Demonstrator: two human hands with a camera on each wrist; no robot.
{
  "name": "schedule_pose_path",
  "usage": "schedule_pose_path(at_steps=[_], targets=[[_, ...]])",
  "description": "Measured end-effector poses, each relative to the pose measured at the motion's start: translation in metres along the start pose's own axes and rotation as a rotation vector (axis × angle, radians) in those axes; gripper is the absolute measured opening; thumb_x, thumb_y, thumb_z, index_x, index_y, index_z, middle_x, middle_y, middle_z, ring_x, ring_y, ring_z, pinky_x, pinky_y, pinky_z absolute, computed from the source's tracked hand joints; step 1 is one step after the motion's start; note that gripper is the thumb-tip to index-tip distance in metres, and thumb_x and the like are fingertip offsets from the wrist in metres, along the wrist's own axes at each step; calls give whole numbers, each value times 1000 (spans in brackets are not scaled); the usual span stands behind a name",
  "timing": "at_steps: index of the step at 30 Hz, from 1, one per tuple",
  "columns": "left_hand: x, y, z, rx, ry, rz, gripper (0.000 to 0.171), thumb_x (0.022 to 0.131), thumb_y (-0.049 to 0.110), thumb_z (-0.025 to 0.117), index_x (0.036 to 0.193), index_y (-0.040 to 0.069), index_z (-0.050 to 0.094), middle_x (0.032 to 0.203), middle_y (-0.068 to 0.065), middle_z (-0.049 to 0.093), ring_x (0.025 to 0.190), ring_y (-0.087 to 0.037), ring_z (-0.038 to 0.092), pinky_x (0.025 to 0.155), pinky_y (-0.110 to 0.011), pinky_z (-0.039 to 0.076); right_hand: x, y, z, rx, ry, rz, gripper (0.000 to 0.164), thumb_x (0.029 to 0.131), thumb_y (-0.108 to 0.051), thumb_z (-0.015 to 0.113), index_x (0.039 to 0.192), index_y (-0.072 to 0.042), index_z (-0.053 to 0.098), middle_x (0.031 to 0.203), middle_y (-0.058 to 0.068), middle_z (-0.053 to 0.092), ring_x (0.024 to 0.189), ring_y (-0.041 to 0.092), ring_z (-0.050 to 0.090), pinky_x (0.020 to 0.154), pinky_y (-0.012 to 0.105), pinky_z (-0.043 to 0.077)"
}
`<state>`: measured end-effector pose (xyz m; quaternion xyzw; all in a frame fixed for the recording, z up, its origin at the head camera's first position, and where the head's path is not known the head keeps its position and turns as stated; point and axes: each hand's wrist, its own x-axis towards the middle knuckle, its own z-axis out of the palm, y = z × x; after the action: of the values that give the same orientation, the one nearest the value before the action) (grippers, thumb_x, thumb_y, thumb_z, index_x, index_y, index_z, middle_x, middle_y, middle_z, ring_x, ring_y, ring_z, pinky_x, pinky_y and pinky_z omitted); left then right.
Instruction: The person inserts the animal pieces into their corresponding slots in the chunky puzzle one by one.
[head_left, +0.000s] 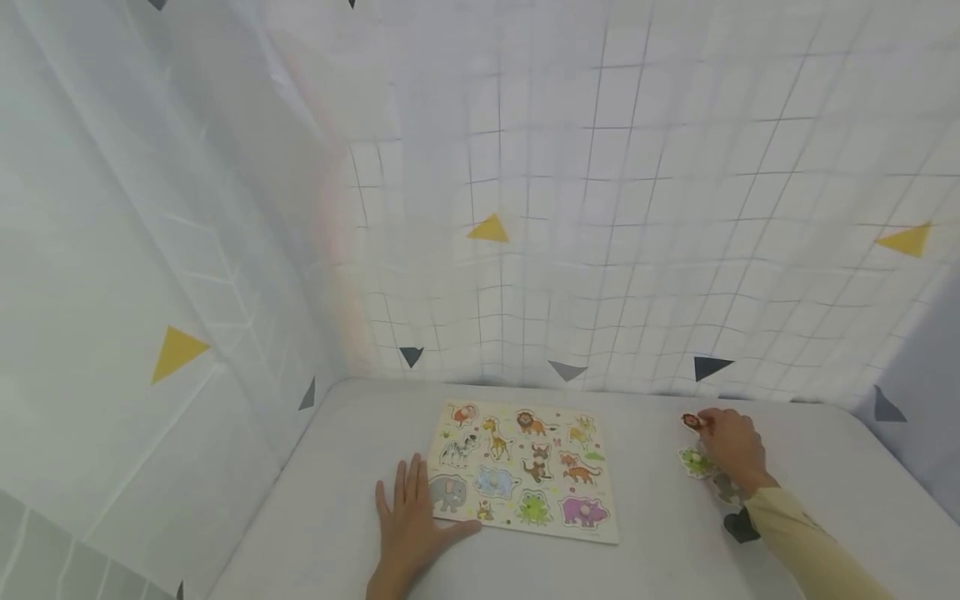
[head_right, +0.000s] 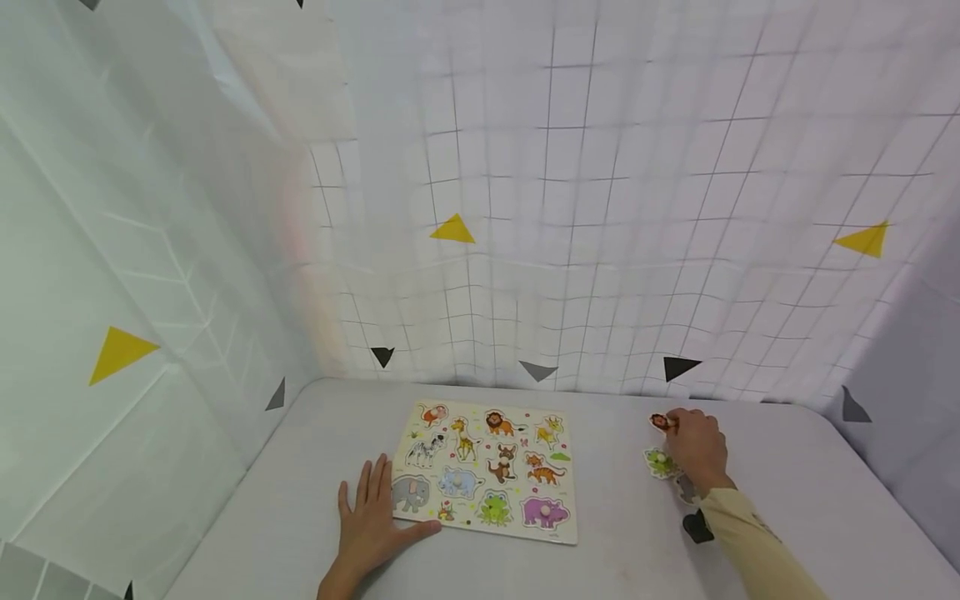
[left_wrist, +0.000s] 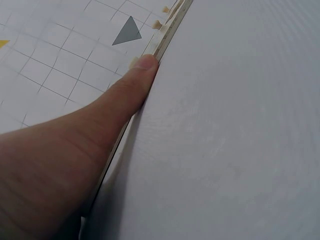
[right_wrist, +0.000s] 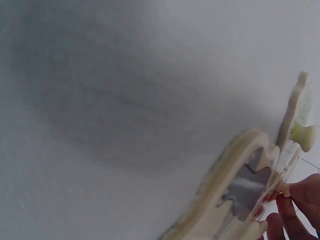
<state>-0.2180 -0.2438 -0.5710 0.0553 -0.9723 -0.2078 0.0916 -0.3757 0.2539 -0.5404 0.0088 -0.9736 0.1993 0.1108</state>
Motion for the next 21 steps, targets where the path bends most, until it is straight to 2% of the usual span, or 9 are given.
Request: schedule_pose_path(at_steps=[5,12,21], targets=[[-2,1,0,3,-3,0,140,60,87,74,161,1,28,171,-19,25,159,-43,20,125,-73,5,-2,-2,3,40,3,-10,22,96,-11,62,109,6,70,103,28,70,82,37,65,58,42,51],[-2,0,0,1,-4,-1,140,61,88,73,161,1,27,171,-18,25,159,-43,19,126,-72,5,-3,1,8,65,45,-80,23,95,-10,65,108,9,68,98,29,71,85,42,67,69,55,56],[-1,0,1,-9,21,14,140,60,88,74,159,0,29,170,-19,27,158,-44,20,125,-73,6,-3,-2,4,71,-11,-21,26,97,-9,64,110,12,66,100,31,71,86,40,67,76,56,55]])
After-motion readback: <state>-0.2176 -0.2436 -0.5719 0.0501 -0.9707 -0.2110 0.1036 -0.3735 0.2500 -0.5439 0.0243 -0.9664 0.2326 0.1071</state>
